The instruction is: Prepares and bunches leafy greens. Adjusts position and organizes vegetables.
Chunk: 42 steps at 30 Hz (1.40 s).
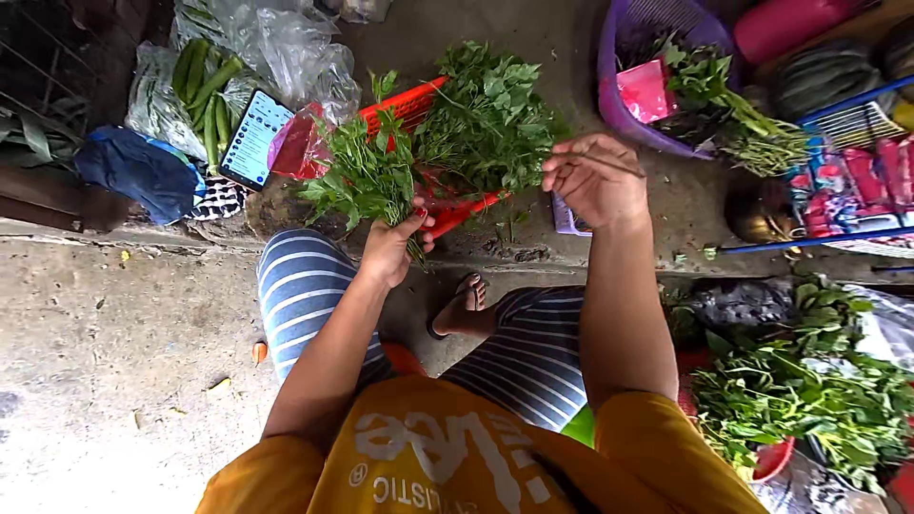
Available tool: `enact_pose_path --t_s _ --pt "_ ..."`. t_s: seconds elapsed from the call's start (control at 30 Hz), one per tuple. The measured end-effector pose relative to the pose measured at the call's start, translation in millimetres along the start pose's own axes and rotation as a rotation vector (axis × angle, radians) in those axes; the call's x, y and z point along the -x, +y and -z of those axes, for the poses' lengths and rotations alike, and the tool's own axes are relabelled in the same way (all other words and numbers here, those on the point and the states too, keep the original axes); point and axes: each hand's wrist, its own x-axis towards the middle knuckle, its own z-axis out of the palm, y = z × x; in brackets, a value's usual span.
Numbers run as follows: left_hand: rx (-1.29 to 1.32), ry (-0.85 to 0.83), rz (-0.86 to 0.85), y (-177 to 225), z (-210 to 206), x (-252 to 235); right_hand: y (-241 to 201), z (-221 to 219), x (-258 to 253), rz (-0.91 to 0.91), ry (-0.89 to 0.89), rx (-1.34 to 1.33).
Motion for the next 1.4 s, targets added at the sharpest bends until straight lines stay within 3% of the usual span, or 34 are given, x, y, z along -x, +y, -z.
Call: enact_pose_path --t_s 0.1,0.2,0.27,0.4,0.47,0.57,0.73,0.93,1.4 --pt "0.005 0.008 0.004 -1.0 1.5 -1.0 15.9 -4.5 12.2 0.026 0.029 -0.143" --pt "-0.012 0.048 -0.003 -3.0 2.7 1.4 51.5 -22.6 15.0 -0.353 0.236 0.065" --pt "-0.050 0.076 0.008 2.4 -1.0 6.6 60.9 -33.6 10.8 -0.531 0.253 0.239" --pt "-0.008 0.111 0.010 2.3 2.4 6.3 34.3 -35.1 15.3 -0.170 0.145 0.174" --pt "0.020 0.101 0.010 2.4 3.4 4.4 26.2 -45.9 17.6 -0.034 0.152 0.334" --pt "0.032 0.054 0.039 1.1 -0.8 6.6 23.7 -72.8 33.1 0.044 0.122 0.691" --pt "0.008 -0.058 0.101 -10.2 -7.3 6.7 39.3 -107.3 54.4 0.199 0.160 0.835" --pt "-0.009 -0.082 0.115 -15.4 -14.5 6.5 54.5 -131.2 65.1 0.287 0.178 0.835" --pt "0.067 -0.158 0.045 -21.5 -9.9 6.2 51.1 -122.8 72.0 0.203 0.335 0.414"
